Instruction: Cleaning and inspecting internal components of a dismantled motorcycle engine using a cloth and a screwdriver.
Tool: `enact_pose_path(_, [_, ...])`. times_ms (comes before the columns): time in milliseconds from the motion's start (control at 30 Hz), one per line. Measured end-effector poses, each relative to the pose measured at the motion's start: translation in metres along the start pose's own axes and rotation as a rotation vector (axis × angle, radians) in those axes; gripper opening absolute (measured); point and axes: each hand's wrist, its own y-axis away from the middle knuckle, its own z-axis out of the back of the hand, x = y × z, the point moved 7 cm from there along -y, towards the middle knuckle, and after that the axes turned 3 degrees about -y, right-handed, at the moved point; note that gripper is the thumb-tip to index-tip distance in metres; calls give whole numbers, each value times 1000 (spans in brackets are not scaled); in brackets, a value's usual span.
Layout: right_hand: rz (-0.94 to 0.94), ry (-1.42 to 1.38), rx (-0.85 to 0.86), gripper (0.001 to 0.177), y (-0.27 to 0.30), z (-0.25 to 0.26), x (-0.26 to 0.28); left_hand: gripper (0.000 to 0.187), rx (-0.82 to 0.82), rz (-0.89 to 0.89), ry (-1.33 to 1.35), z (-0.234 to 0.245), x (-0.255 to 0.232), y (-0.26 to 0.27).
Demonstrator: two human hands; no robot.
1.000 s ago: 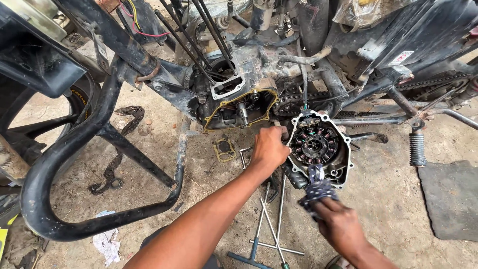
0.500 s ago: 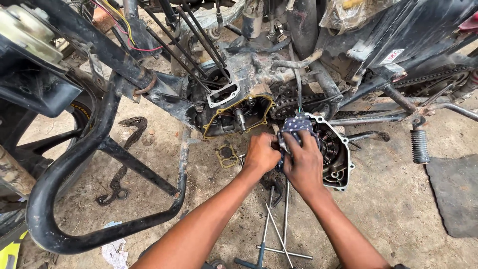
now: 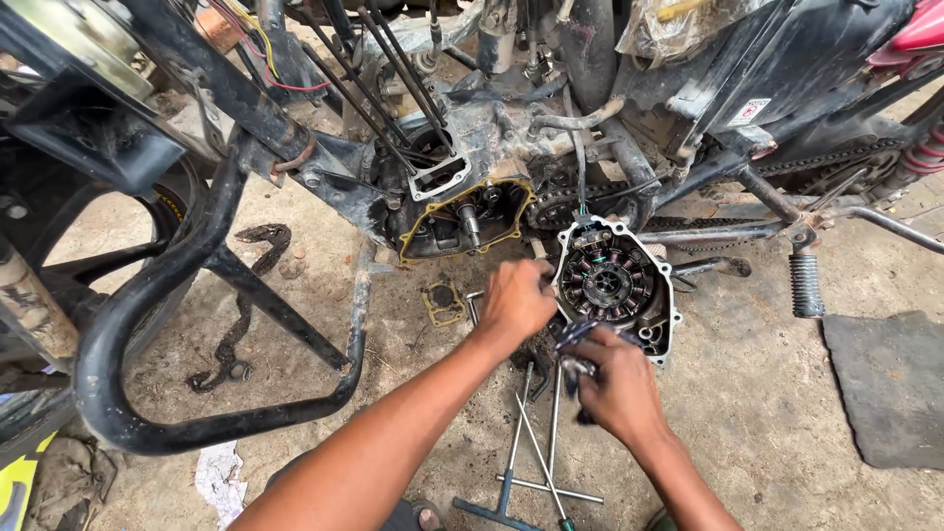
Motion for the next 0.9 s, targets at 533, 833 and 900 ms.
enact_pose_path(533, [216,-757,-214,42,30,-14,36,90,73,92,863,-14,-37,117])
enact_pose_path(833, [284,-645,0,39,47,-33,73,53,-104,384,495,44,0,127])
enact_pose_path(900, [270,-652,-22,42,51,-28,75,44,-93,390,351,43,11,128])
